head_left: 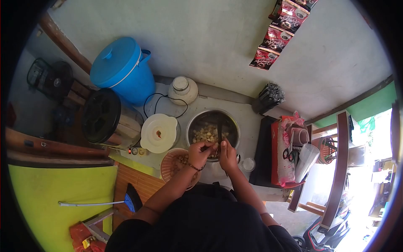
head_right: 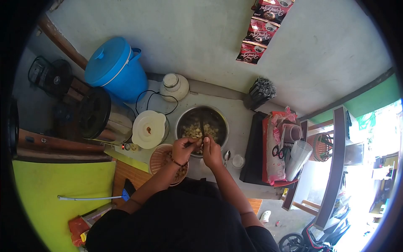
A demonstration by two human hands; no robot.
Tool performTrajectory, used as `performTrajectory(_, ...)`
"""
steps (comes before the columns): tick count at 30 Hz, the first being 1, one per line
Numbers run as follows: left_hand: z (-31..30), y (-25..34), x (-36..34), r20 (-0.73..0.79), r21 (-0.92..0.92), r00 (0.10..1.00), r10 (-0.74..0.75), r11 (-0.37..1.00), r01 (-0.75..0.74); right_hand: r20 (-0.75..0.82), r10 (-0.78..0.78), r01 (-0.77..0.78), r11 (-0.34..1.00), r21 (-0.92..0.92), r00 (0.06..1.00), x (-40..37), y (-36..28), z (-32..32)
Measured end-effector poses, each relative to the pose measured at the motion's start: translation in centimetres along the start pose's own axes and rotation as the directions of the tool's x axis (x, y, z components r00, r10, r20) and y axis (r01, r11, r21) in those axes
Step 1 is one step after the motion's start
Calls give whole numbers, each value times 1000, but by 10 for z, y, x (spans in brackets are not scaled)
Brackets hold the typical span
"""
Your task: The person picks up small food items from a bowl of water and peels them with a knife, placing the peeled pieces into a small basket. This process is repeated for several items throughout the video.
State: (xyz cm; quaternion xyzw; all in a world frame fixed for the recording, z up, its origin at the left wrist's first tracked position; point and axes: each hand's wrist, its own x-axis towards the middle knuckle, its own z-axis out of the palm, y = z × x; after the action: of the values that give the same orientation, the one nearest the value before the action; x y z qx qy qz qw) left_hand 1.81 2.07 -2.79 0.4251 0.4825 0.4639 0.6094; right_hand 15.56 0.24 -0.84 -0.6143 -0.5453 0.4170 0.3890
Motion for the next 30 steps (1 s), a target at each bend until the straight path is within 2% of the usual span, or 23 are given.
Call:
performTrajectory(1,0,0,0,-22,-48,1000,-16,999,15,-2,22,-22,999,42,1000,0,5,2)
performTrajectory(4,-5,5,2,-55,-21,998,-11,1000,9,10,-97,97,995,-27,995,-8,-5,-2)
performTrajectory(7,-6,8,2,-38,103,999,15,995,-11,33,-175,178,969,-172,984,-9,-5,0)
performTrajectory(10,-6,13,-2,-2,244,998,56,968,-54,41,-151,157,966,-206,988,-7,-13,0)
performTrajectory(13,-5,12,-5,8,279,998,66,958,-66,-42,-219,213,971,-112,975,-2,2,11)
performTrajectory(16,-6,3,-1,-6,-21,997,-80,997,80,58,117,-127,970,205,991,-4,4,10)
performTrajectory(19,-6,0,-3,20,-30,996,-84,996,84,44,172,-177,942,286,984,-4,7,13)
performTrajectory(22,-1,-1,-6,12,-124,997,-80,989,81,34,69,-74,982,174,997,-2,13,10)
performTrajectory(25,-5,-6,-7,18,-102,998,-57,993,58,243,245,-336,809,483,938,-2,2,0)
performTrajectory(28,-11,-2,-1,59,-281,982,-181,941,190,314,264,-409,636,654,912,-3,-5,-5)
performTrajectory(30,-15,-4,3,41,-298,984,-174,938,178,176,158,-218,886,410,972,-6,-14,-4)
